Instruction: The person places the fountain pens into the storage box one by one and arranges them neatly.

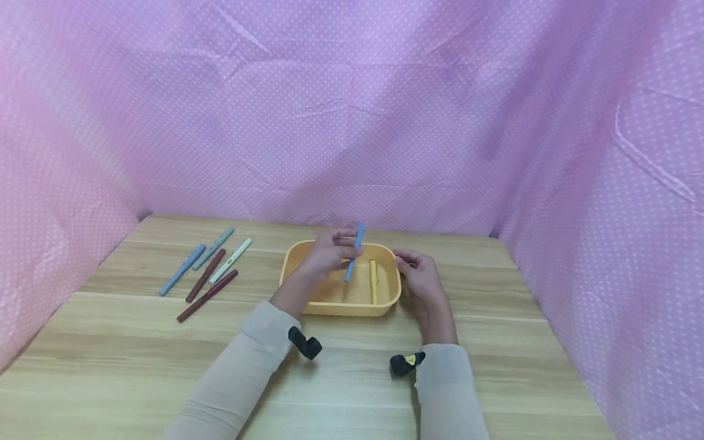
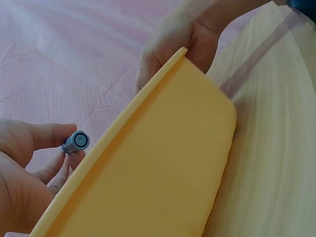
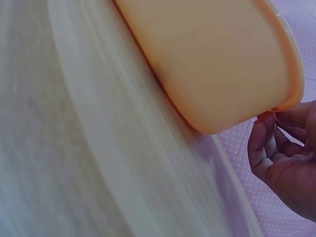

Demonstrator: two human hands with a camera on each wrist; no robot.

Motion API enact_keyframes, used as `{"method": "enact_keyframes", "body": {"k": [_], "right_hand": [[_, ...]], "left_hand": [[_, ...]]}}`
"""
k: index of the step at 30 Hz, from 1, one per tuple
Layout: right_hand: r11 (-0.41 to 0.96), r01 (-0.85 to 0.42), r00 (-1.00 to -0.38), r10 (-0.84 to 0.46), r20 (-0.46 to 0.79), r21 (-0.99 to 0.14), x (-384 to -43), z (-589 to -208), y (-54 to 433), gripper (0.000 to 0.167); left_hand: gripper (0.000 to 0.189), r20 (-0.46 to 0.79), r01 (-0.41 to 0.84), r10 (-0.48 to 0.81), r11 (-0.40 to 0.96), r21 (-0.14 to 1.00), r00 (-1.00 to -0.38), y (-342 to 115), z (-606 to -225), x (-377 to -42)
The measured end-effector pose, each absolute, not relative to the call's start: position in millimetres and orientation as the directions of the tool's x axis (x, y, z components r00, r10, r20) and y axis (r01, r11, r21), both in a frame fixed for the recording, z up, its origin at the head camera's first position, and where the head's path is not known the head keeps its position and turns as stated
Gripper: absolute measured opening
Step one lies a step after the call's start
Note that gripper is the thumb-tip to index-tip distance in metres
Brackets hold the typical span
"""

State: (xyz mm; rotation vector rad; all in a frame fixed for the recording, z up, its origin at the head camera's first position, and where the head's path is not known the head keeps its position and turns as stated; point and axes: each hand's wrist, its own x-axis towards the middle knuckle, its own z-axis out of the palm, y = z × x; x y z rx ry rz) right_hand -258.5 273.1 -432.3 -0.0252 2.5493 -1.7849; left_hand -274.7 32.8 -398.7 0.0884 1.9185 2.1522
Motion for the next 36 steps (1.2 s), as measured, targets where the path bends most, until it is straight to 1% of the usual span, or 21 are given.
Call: {"method": "enact_keyframes", "body": {"k": [8,13,19,25,36], "right_hand": [[0.344,-0.001,-0.999,-0.034,-0.012,-0.939,-260,-433,273,0.036],[0.357,0.002,-0.999,-0.042,-0.018,-0.934,-261,-432,274,0.037],[0.338,0.006,-0.999,-0.045,-0.022,-0.941,-261,-432,274,0.038],[0.340,0.008,-0.999,-0.032,-0.020,-0.940,-260,-431,273,0.036],[0.351,0.013,-0.999,-0.034,-0.027,-0.936,-259,-431,274,0.038]], "left_hand": [[0.047,-0.151,-0.178,0.248,-0.090,0.980,-0.957,41,-398,-272],[0.046,-0.176,-0.196,0.245,-0.058,0.979,-0.953,45,-400,-270],[0.047,-0.197,-0.206,0.227,-0.017,0.978,-0.954,50,-403,-268],[0.042,-0.236,-0.241,0.202,0.001,0.971,-0.950,54,-406,-267],[0.043,-0.304,-0.290,0.138,0.114,0.950,-0.943,56,-408,-265]]}}
